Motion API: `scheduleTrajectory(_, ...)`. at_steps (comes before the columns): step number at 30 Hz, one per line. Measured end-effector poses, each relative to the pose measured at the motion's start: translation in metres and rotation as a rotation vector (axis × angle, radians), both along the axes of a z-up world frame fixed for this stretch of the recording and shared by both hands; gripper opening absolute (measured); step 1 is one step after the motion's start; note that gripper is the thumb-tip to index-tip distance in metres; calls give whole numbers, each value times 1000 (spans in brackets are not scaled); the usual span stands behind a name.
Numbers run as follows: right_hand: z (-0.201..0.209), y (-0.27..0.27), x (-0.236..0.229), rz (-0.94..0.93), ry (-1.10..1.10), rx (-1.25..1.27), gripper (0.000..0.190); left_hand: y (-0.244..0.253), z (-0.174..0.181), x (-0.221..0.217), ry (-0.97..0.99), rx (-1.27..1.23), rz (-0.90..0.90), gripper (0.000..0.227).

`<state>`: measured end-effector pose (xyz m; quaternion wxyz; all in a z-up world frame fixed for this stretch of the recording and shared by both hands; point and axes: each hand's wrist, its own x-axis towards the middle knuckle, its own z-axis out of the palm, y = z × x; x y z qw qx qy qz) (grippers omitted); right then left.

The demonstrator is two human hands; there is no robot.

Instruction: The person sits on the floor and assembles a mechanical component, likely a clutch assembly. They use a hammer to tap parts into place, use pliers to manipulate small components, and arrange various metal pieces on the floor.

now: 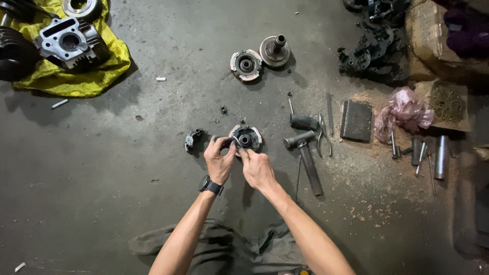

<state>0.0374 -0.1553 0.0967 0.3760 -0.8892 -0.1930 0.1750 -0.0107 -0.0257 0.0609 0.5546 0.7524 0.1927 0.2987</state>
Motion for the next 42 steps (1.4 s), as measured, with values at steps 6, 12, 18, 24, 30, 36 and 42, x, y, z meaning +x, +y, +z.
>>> scheduleTrajectory(6, -25, -8, 1, -23, 26, -1, 46, -2, -6, 1, -2, -2, -8, 15)
scheduleTrajectory(12, -51, -22, 17, -40, 69, 49, 49, 1, -15, 5, 54, -111, -11, 13)
scheduleTrajectory(18, -42, -31, 37, -214, 460, 464, 28, 1, -20, 2, 190, -967, -108, 19)
scheduleTrajectory(24, -6, -21, 33, -261, 648, 648, 19, 0, -13, 2, 141, -1175, -150, 23)
scheduleTrajectory(30, -11, -21, 32, -230, 644, 702, 17, -2, -17, 0, 134, -1207, -200, 20)
scheduleTrajectory(36, -22, -25, 34, -228, 580, 637, 17, -5, -9, -5, 131, -1066, -230, 17)
scheduleTrajectory(42, -12, -31, 36, -258, 651, 700, 17, 7, 64, -10, -56, 198, -169, 22)
